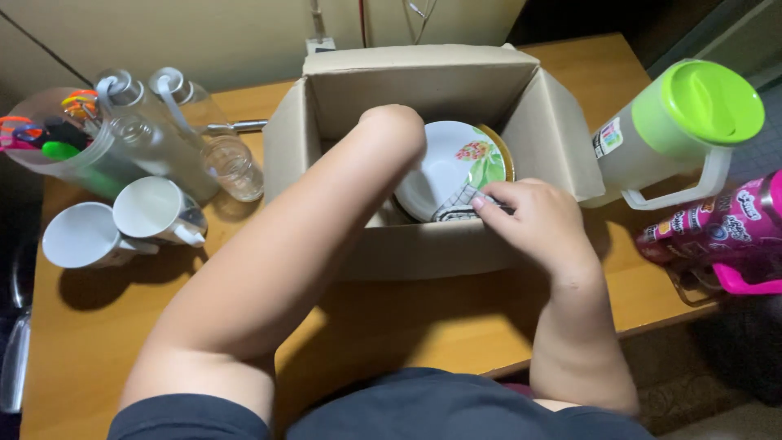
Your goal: Unpacking various kitchen items such as mugs, plates, and bottles from a cardboard box onto a table.
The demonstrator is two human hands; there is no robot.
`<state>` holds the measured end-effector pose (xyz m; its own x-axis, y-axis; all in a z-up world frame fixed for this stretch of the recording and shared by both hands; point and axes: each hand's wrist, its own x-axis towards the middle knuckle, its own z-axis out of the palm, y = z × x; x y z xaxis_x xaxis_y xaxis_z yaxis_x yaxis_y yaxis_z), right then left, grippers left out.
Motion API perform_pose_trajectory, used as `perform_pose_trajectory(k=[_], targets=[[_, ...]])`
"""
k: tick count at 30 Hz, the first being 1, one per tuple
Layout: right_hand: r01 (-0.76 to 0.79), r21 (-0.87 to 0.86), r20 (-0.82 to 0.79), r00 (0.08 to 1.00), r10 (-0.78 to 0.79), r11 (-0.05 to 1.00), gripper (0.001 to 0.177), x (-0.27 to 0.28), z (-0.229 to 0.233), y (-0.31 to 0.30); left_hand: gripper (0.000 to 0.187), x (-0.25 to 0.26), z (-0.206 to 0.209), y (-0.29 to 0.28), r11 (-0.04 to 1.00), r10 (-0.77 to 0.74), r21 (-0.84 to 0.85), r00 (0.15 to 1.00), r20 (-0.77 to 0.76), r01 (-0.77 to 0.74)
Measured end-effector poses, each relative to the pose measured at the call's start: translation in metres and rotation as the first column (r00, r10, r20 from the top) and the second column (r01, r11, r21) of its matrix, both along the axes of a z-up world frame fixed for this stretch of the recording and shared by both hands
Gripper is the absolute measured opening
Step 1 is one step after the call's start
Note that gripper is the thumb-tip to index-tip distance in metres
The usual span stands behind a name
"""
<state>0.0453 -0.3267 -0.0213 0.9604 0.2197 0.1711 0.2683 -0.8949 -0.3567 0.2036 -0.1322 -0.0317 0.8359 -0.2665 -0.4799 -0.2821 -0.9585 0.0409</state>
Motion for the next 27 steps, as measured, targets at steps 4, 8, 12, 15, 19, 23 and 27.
perform_pose_trajectory(k=[4, 8, 12, 15, 19, 23, 27], targets=[[-0.031, 0.044, 0.076, 0.997, 0.027, 0.999, 0.029, 0.001, -0.008, -0.005, 0.035, 0.034, -0.051, -0.004, 0.998, 0.005, -0.055, 1.000, 0.031, -0.003], [-0.078, 0.073, 0.191, 0.980, 0.063, 0.994, 0.026, 0.000, -0.013, -0.006, 0.046, 0.016, -0.042, 0.002, 0.998, 0.016, -0.062, 1.000, -0.011, -0.017], [-0.081, 0.087, 0.247, 0.967, 0.057, 0.993, 0.028, 0.000, -0.014, -0.002, 0.040, 0.016, -0.037, 0.006, 0.995, 0.007, -0.099, 0.998, 0.060, -0.001], [-0.071, 0.103, 0.265, 0.963, 0.042, 0.992, 0.025, -0.001, -0.013, 0.000, 0.037, 0.024, -0.047, 0.004, 0.994, 0.031, -0.110, 0.998, 0.059, -0.025], [-0.060, 0.092, 0.263, 0.964, 0.034, 0.994, 0.028, -0.002, -0.015, 0.000, 0.021, 0.033, -0.075, 0.004, 0.981, 0.037, -0.194, 0.974, 0.222, 0.007], [-0.047, 0.070, 0.273, 0.962, 0.027, 0.996, 0.027, -0.001, -0.016, 0.000, 0.026, 0.026, -0.066, 0.006, 0.949, 0.079, -0.312, 0.912, 0.403, 0.055], [-0.035, 0.056, 0.258, 0.966, 0.019, 0.998, 0.030, -0.002, -0.015, 0.002, 0.031, 0.020, -0.051, 0.010, 0.916, 0.077, -0.378, 0.866, 0.494, 0.134]])
